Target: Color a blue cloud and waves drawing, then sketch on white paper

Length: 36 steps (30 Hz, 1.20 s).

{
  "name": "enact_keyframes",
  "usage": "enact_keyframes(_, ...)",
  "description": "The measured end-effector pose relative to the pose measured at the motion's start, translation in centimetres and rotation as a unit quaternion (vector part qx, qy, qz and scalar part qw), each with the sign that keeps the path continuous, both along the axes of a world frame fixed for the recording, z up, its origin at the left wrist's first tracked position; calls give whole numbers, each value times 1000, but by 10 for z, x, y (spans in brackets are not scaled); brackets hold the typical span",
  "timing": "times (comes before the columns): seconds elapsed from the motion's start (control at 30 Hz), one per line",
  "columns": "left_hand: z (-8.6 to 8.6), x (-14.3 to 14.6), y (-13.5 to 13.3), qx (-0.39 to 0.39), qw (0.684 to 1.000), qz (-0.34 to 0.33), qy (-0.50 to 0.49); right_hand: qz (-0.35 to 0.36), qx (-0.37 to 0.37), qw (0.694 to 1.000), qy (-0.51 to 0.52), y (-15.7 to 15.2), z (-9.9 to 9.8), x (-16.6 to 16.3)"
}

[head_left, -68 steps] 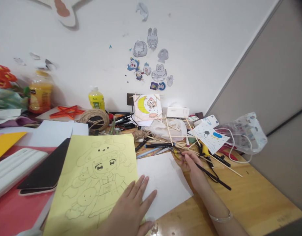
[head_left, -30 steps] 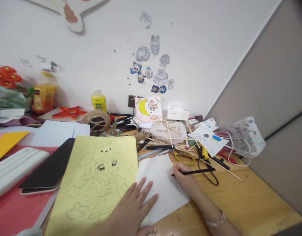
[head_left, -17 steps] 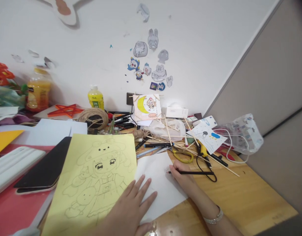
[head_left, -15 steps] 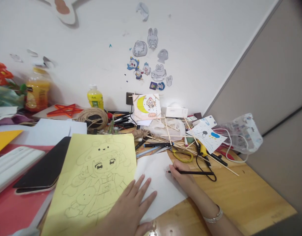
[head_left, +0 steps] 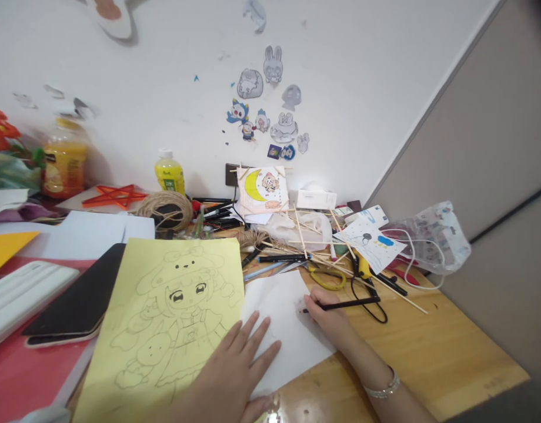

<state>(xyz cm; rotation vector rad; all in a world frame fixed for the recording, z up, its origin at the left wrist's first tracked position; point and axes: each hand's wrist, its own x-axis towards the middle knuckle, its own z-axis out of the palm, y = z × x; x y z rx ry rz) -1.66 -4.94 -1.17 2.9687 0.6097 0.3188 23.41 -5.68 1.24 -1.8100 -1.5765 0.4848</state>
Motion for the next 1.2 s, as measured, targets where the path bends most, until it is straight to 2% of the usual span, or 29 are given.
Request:
enact_keyframes(0.1,5,1,-2,-20,1000,6,16,6,8,1000,2,0,-1,1)
enact_keyframes(0.23,25,2,-6,-54,997,14,52,8,22,999,23,-1,-5,2)
enact_keyframes(0.33,33,2,-7,-73,995,17,67,14,22,999,47,-1,-7,3)
enact_keyframes(0.67,23,0,-4,-58,997,7,46,4,21,1000,16,-2,-9,3)
enact_keyframes(0.87,14,0,-3,-33,999,4,20,-3,9,999,31,-2,-5,1)
enact_keyframes(1.2,29,2,-3,-45,997,12,62,20,12,999,32,-4,-4,2)
